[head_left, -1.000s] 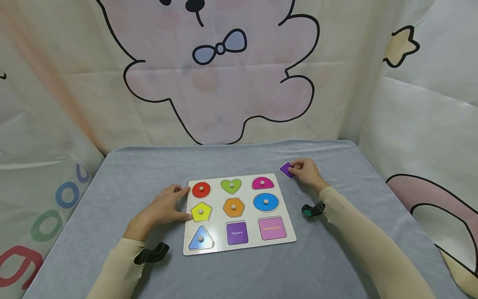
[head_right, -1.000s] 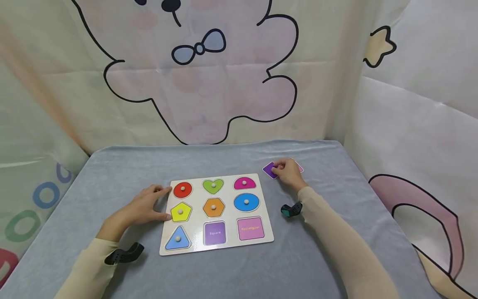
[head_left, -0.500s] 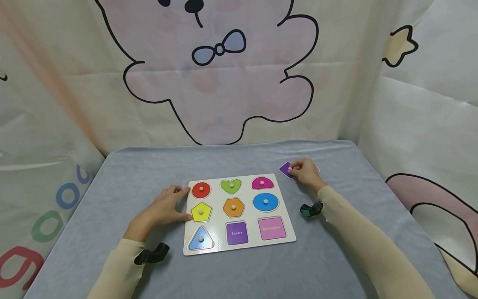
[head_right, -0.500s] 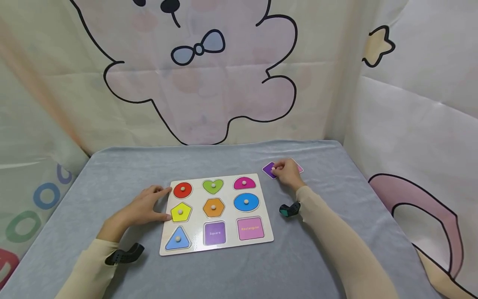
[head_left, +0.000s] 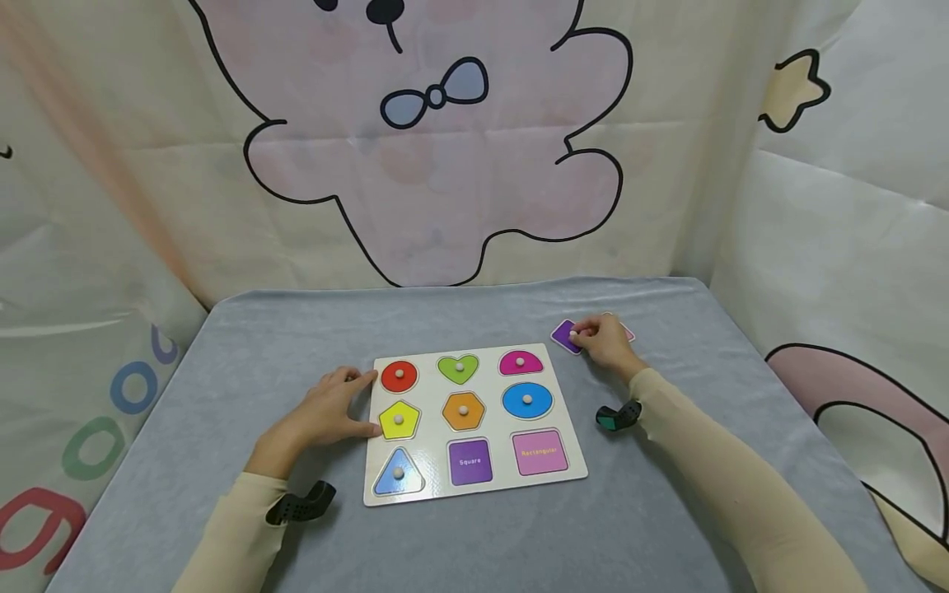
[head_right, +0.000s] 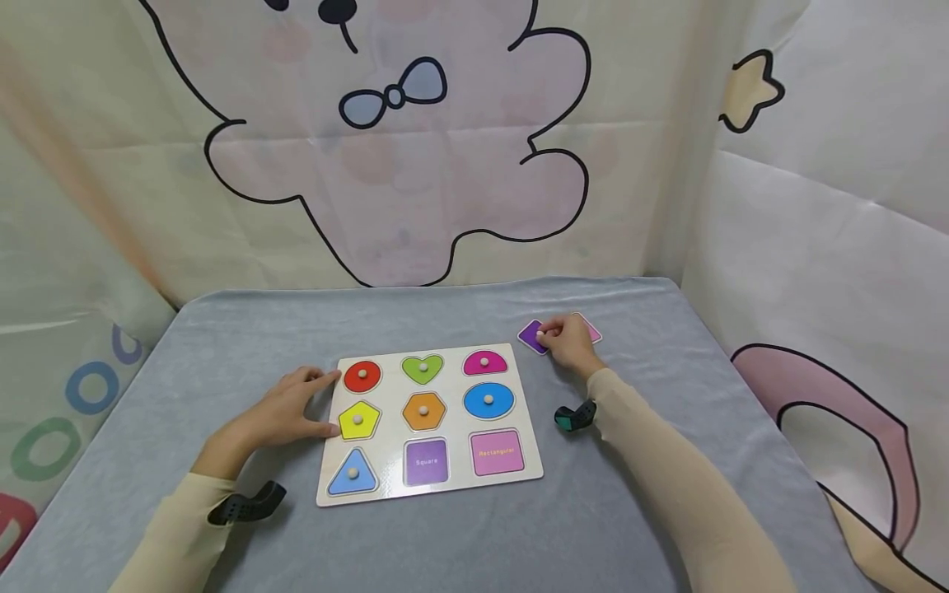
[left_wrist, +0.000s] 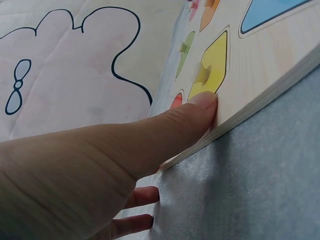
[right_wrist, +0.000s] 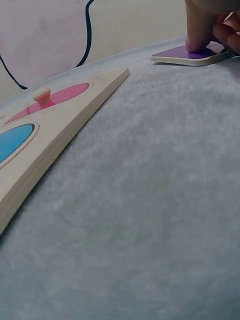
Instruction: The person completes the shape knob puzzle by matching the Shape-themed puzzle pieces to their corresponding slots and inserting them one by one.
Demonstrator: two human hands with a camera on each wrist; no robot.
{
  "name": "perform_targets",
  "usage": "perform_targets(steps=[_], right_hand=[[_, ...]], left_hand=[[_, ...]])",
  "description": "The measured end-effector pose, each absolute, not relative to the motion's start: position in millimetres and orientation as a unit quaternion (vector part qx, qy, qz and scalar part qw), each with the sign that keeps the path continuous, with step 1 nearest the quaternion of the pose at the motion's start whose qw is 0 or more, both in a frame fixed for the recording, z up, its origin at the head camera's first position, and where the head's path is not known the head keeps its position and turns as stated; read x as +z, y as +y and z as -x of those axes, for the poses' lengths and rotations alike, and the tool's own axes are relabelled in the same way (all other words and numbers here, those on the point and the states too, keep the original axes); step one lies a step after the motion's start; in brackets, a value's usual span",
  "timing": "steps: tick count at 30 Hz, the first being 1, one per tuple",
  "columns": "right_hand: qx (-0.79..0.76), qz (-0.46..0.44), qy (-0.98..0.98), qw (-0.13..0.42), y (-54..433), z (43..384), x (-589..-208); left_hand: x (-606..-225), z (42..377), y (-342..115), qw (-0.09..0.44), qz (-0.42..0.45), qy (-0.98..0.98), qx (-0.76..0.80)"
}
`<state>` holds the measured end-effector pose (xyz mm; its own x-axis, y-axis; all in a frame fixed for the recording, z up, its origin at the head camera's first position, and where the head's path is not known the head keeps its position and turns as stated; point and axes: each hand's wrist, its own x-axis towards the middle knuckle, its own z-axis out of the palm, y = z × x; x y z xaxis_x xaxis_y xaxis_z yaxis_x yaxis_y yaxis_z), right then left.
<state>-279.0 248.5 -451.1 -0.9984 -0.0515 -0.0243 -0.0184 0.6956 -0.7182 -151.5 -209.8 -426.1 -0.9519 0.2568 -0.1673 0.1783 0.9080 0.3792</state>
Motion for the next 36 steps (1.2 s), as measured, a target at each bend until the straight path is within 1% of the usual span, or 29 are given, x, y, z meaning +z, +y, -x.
perform_targets(steps=[6,21,30,36], right_hand=[[-0.399,0.018,0.916,0.033,247.7,281.9,-451.0],[-0.426,0.027,0.904,0.035,245.7,281.2,-441.7],[-0.409,0.054,0.911,0.027,235.5,275.6,-426.3],[-0.410,0.069,0.909,0.034,227.5,269.1,-415.6]], left_hand=[[-425.5,151.2,-210.1,0.110,-0.109,0.971,0.185],[-426.9,152.6,-209.9,0.107,-0.112,0.971,0.182],[-426.0,153.2,-210.7,0.106,-0.115,0.971,0.181],[-425.4,152.9,-210.7,0.110,-0.117,0.971,0.179]])
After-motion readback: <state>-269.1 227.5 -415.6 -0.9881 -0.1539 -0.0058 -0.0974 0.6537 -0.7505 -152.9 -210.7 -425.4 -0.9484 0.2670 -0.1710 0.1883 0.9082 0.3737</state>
